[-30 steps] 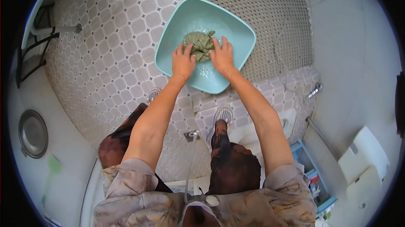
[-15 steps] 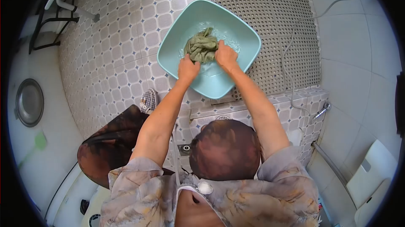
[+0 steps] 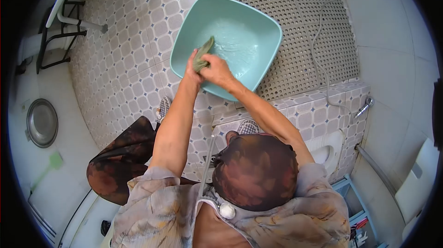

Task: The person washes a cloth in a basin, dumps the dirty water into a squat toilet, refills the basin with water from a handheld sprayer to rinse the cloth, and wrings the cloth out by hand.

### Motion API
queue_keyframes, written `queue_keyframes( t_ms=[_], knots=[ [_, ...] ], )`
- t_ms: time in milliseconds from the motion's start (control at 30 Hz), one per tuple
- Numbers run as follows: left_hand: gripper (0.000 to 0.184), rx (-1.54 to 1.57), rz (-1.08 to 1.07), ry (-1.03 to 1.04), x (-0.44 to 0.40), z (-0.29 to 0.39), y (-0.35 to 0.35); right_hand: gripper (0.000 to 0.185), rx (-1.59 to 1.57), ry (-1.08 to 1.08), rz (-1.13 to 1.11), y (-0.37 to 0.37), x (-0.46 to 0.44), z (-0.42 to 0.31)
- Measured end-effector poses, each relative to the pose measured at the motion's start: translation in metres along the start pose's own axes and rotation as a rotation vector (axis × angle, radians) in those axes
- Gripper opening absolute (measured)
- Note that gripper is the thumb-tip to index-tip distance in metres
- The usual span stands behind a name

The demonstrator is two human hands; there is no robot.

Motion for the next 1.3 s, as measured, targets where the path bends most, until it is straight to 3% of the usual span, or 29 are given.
queue_keyframes(
  t_ms=[100,200,267,400,467,533,600,667,700,833,900,933,1000,1033,1133,1167,1267,1300],
  knots=[
    [0.05,0.027,-0.227,0.109,0.008,0.011,0.023,0.029,0.14,-0.232,0.06,0.018,0.019,-0.043],
    [0.045,0.182,-0.302,0.069,0.003,0.003,0.028,0.029,0.344,-0.13,0.116,0.009,0.026,-0.074],
    [0.042,0.291,-0.303,0.014,-0.014,-0.007,0.026,0.022,0.4,-0.186,0.181,0.007,0.008,-0.062],
    [0.035,0.46,-0.305,-0.118,-0.027,-0.036,0.042,0.027,0.47,0.009,0.216,-0.024,-0.028,-0.019],
    [0.032,0.436,-0.274,-0.154,-0.015,-0.04,0.056,0.034,0.568,0.087,0.243,-0.048,-0.049,0.013],
    [0.032,0.133,-0.149,-0.05,-0.009,-0.032,0.052,0.038,0.7,0.081,0.156,-0.066,-0.06,0.053],
    [0.035,0.1,0.019,0.026,-0.017,-0.028,0.022,0.037,0.786,0.175,0.149,-0.084,-0.062,0.072],
    [0.032,0.077,0.211,0.1,0.001,-0.015,0.011,0.039,0.864,0.164,0.289,-0.112,-0.061,0.078],
    [0.053,0.023,0.171,0.128,0.007,-0.014,0.009,0.041,0.901,0.156,0.361,-0.118,-0.061,0.075],
    [0.075,-0.082,0.32,-0.008,0.036,-0.024,0.017,0.043,0.969,0.13,0.395,-0.079,-0.039,0.048],
    [0.082,-0.026,0.295,-0.054,0.034,-0.028,0.019,0.039,0.515,0.203,0.11,-0.052,-0.049,0.078],
    [0.079,0.016,0.275,-0.057,0.034,-0.028,0.018,0.038,0.284,0.24,-0.032,-0.038,-0.049,0.086],
    [0.073,0.1,0.234,-0.075,0.033,-0.023,0.014,0.031,0.068,0.058,-0.052,-0.016,-0.022,0.048],
    [0.069,0.296,-0.006,-0.149,-0.005,-0.043,-0.019,0.03,0.111,0.016,-0.039,-0.006,-0.007,0.027],
    [0.052,0.253,-0.352,-0.184,0.012,-0.035,0.008,0.024,0.377,-0.203,-0.014,0.009,0.03,-0.055],
    [0.033,0.32,-0.241,-0.135,-0.004,-0.044,-0.013,0.021,0.486,-0.293,-0.009,0.012,0.036,-0.074],
    [0.03,0.188,-0.201,0.227,0.021,-0.027,-0.016,0.016,0.488,-0.207,0.001,0.023,0.025,-0.058],
    [0.03,0.213,-0.227,0.195,0.007,-0.035,-0.024,0.015,0.49,-0.18,0.005,0.025,0.019,-0.05]
  ],
)
Point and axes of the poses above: each hand's wrist, its own x-axis away from the middle knuckle, its own y-axis out of the palm, z = x × y, the point moved 8 cm from there along -x, towards the middle knuckle, and after that the axes turned 6 degrees about -z, right-handed, at the moved point
